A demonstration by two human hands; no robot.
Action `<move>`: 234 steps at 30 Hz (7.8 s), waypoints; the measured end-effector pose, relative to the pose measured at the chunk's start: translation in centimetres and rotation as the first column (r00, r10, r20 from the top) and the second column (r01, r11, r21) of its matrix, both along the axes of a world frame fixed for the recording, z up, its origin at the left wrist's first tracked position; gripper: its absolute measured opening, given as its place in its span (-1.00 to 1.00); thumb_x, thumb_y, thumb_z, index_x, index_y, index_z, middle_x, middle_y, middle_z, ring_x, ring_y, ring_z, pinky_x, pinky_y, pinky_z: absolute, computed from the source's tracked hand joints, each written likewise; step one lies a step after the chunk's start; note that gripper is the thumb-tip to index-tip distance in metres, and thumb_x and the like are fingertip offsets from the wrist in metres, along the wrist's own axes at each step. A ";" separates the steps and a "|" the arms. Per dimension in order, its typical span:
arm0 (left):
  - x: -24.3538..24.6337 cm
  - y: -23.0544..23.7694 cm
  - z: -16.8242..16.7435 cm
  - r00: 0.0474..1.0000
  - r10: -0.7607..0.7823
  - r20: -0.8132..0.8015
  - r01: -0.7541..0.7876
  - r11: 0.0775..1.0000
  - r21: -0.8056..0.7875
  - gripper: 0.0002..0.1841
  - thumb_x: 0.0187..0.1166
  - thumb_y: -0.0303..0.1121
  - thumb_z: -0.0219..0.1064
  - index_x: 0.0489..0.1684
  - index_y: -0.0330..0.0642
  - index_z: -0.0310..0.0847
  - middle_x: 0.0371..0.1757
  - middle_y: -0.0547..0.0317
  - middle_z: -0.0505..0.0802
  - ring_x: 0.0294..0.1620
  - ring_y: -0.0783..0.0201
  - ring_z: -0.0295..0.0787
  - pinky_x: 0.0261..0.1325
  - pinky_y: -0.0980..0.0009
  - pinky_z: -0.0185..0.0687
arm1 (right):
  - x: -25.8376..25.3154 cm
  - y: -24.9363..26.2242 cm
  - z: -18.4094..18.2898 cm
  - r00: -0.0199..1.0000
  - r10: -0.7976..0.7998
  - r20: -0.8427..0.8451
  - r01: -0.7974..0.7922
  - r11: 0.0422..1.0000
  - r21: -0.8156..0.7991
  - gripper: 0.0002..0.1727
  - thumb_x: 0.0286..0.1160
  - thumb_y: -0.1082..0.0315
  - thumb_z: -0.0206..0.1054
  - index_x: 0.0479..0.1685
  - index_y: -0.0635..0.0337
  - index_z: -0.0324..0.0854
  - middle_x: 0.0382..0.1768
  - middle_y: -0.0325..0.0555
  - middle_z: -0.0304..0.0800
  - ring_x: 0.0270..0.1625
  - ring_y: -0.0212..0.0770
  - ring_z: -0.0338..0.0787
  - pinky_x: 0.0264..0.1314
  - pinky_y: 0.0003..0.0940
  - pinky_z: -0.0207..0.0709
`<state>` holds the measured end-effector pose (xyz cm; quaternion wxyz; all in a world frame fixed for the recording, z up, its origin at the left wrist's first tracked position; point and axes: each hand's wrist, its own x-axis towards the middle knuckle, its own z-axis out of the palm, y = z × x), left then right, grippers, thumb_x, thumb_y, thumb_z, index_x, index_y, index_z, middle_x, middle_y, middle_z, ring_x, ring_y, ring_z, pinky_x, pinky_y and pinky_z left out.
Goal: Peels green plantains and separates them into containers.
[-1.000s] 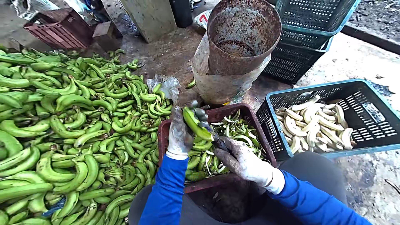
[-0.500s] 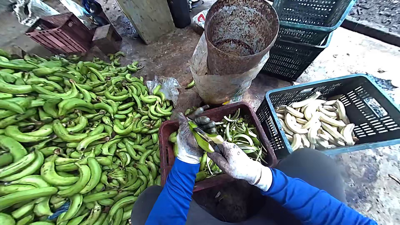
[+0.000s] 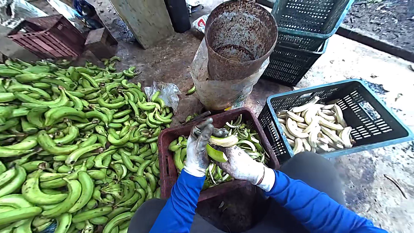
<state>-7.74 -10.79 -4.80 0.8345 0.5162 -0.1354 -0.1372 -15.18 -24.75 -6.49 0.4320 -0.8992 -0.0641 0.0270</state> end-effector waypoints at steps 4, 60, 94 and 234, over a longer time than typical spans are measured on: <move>0.3 -0.3 1.0 0.996 0.033 0.085 -0.045 0.989 0.141 -0.49 0.62 -0.23 0.35 0.55 -0.15 0.52 0.06 -0.24 0.87 0.10 -0.11 0.84 0.23 -0.03 0.75 | 0.0 -0.1 0.4 0.990 -0.141 -0.001 0.140 0.980 0.139 -0.22 0.19 -0.34 0.56 0.29 0.02 0.62 0.02 -0.29 0.83 0.10 -0.41 0.79 0.27 -0.22 0.71; 5.8 8.7 5.8 0.974 -0.116 0.193 -0.109 0.509 0.854 -0.55 0.70 -0.02 0.24 0.49 0.07 0.55 0.23 0.22 0.83 0.18 0.27 0.81 0.28 0.09 0.74 | 6.2 0.0 -9.9 0.926 0.080 -0.370 -0.020 0.986 0.165 -0.63 0.39 0.20 0.60 0.18 -0.01 0.76 -0.08 -0.11 0.87 -0.10 -0.14 0.84 0.03 0.04 0.75; 2.2 2.4 1.8 0.957 0.122 -0.263 -0.120 0.992 0.024 -0.53 0.83 0.09 -0.02 0.22 -0.06 0.63 -0.26 0.10 0.77 -0.53 0.31 0.63 -0.53 0.41 0.61 | -0.5 -2.4 0.3 0.978 -0.117 0.173 0.106 0.992 0.073 -0.41 0.72 -0.24 0.09 0.45 -0.06 0.60 -0.01 -0.23 0.79 -0.04 -0.33 0.77 0.07 -0.16 0.70; 1.9 2.7 1.2 0.899 -0.302 -0.316 0.280 0.953 -0.113 -0.61 0.82 -0.24 0.05 0.51 -0.08 0.55 0.05 -0.08 0.82 -0.10 0.16 0.81 0.03 0.18 0.79 | 0.5 -6.5 -0.2 0.913 0.040 0.405 -0.010 0.997 -0.076 -0.58 0.49 -0.12 0.49 0.22 -0.17 0.82 0.08 -0.23 0.80 0.20 -0.30 0.73 0.35 -0.15 0.64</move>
